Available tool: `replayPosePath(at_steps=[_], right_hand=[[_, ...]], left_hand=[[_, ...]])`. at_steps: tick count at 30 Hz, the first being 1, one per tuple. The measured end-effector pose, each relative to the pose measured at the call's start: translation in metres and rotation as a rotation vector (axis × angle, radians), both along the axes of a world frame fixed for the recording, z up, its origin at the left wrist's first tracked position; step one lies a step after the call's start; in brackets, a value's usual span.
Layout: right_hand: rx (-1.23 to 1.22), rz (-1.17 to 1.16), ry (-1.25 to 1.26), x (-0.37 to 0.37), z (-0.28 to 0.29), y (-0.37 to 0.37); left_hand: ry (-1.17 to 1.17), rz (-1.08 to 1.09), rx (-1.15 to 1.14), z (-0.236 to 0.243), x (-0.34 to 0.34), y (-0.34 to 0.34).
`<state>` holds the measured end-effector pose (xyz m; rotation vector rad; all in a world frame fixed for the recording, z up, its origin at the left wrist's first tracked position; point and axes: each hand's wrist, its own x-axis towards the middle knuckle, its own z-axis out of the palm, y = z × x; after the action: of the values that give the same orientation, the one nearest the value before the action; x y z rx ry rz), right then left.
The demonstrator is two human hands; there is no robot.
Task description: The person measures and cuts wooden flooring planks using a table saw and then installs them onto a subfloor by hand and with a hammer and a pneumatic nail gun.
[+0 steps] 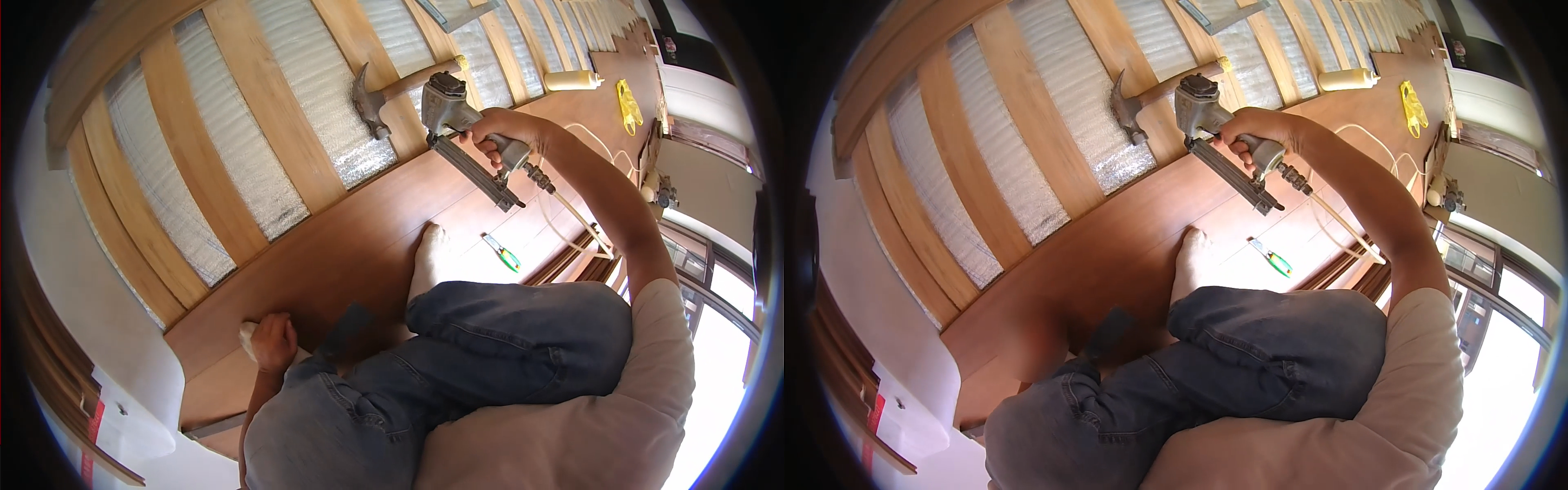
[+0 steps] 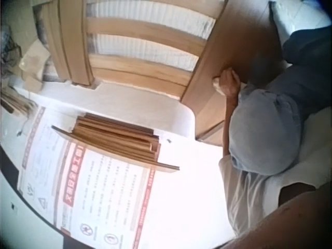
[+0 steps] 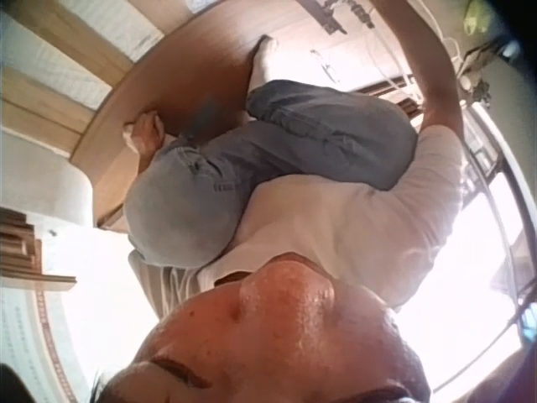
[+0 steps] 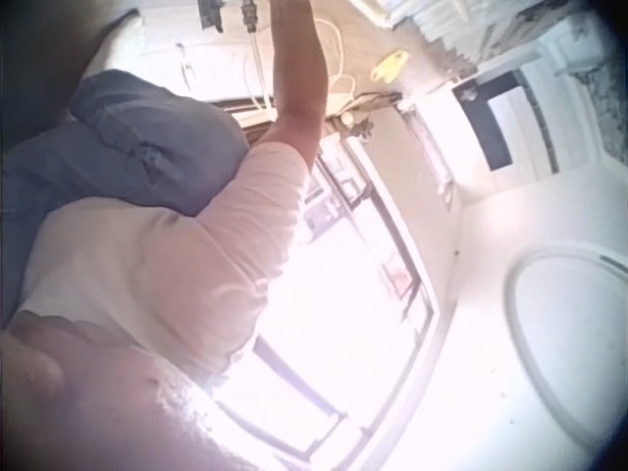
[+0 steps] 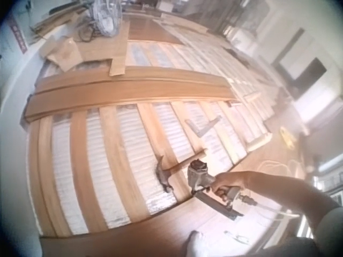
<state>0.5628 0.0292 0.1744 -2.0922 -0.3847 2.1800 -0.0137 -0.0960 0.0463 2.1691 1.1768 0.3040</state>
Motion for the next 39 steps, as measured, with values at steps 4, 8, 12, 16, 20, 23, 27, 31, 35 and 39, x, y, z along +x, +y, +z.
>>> replayPosePath(at_steps=[4, 8, 12, 16, 20, 23, 27, 31, 35, 39], right_hand=[[-0.016, 0.041, -0.016, 0.01, -0.003, 0.01], [-0.038, 0.012, -0.127, 0.059, 0.011, 0.004], [-0.045, -0.02, -0.139, 0.095, 0.012, 0.005], [-0.051, 0.016, -0.114, 0.102, 0.006, 0.01], [-0.084, -0.099, -0.131, 0.119, 0.007, -0.008], [-0.041, -0.042, -0.176, 0.112, 0.017, -0.008], [-0.092, -0.003, -0.171, 0.112, 0.006, 0.015], [-0.081, 0.024, -0.181, 0.11, 0.006, 0.011], [-0.062, -0.044, -0.207, 0.123, 0.023, -0.007], [-0.085, -0.004, -0.167, 0.143, -0.001, 0.005]], left_hand=[[-0.076, -0.019, -0.052, -0.002, -0.008, -0.001], [0.112, -0.041, -0.02, -0.019, -0.009, -0.01], [-0.065, -0.007, -0.073, 0.001, 0.004, 0.002], [-0.018, 0.0, -0.072, -0.008, 0.001, -0.007], [0.014, -0.031, -0.027, 0.006, 0.007, 0.006], [-0.004, -0.005, -0.038, 0.003, 0.0, 0.001], [-0.054, 0.069, -0.097, -0.029, -0.017, -0.018], [-0.034, 0.054, -0.133, -0.008, -0.016, -0.008], [0.011, -0.002, -0.143, -0.001, -0.004, 0.006], [0.002, 0.004, -0.105, -0.014, -0.003, -0.009]])
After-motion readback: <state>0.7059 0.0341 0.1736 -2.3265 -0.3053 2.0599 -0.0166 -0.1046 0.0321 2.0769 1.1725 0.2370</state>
